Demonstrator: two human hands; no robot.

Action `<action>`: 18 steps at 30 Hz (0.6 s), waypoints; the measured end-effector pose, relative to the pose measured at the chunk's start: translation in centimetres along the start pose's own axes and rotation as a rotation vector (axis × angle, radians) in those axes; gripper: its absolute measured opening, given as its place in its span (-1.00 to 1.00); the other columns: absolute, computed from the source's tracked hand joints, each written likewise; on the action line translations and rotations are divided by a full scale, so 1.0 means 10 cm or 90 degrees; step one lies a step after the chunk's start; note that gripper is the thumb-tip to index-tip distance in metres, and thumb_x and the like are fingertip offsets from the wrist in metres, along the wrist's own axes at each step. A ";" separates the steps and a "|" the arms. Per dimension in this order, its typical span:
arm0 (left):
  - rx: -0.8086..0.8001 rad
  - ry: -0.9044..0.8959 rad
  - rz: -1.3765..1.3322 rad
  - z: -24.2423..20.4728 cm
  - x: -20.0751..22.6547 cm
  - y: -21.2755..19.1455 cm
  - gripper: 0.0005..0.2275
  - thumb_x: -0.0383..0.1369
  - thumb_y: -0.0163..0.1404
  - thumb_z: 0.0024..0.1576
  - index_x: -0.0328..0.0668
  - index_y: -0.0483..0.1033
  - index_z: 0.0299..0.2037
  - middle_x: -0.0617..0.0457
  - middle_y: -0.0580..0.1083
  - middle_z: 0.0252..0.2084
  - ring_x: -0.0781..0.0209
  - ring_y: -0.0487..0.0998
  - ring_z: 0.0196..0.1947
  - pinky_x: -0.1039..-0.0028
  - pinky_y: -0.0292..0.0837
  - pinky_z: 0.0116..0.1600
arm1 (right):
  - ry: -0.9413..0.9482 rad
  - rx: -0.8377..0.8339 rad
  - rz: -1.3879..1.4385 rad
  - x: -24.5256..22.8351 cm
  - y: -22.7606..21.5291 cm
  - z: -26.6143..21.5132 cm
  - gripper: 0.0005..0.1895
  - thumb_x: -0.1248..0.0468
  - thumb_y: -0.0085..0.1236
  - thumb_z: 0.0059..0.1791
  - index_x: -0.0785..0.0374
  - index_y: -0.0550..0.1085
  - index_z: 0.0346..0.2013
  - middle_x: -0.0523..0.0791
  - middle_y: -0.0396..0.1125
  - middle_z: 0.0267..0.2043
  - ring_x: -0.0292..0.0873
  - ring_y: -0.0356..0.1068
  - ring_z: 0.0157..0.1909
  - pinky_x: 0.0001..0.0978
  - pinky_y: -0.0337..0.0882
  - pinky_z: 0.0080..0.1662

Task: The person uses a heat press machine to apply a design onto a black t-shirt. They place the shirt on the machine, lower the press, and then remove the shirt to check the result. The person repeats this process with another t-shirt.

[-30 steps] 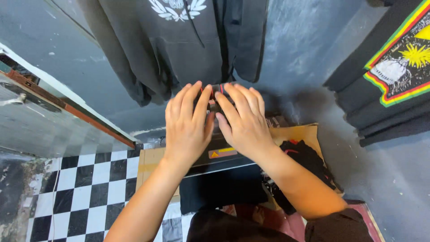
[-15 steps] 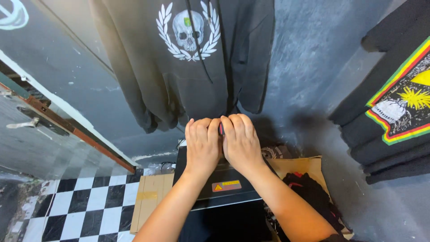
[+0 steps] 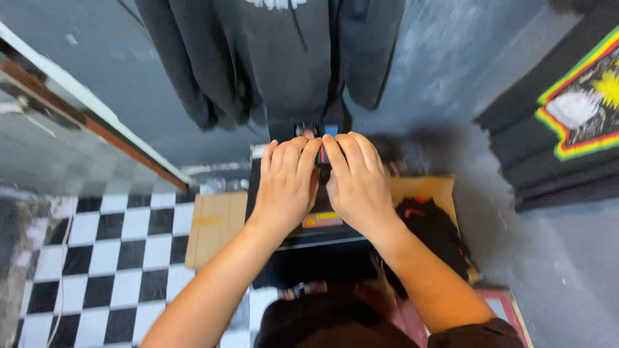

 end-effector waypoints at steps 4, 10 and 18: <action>-0.112 0.018 0.001 -0.51 0.24 -0.15 -0.52 -0.43 0.09 0.10 -0.33 0.33 0.26 -0.11 0.41 0.14 -0.06 0.41 0.17 0.08 0.21 0.36 | 0.013 -0.135 0.024 -0.21 -0.18 -0.47 -0.39 0.44 0.10 -0.17 0.45 0.39 0.21 0.12 0.32 0.16 0.19 0.30 0.25 -0.10 0.32 0.29; -0.270 0.043 -0.062 -1.47 0.38 0.20 -0.51 -0.30 0.00 -0.01 -0.41 0.42 0.14 -0.16 0.49 0.02 -0.05 0.51 0.08 0.19 0.33 0.23 | 0.023 -0.297 0.131 -0.35 0.11 -1.44 -0.49 0.42 0.09 -0.16 0.32 0.49 0.10 0.03 0.45 0.04 0.06 0.44 0.09 -0.15 0.42 0.18; -0.481 -0.054 -0.103 -2.33 0.22 1.21 -0.91 -0.40 0.04 0.02 -0.17 0.56 -0.32 -0.07 0.54 -0.31 -0.02 0.59 -0.25 0.16 0.41 -0.01 | 0.115 -0.539 0.157 -0.22 1.24 -2.44 -0.88 0.37 0.17 -0.17 0.23 0.52 -0.33 -0.02 0.45 -0.26 0.07 0.46 -0.15 -0.08 0.46 -0.09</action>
Point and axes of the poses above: each hand's wrist, its own z-axis towards the middle knuckle, its own y-axis out of the palm, x = y × z, the point moved 5 cm from there along z, towards the middle knuckle
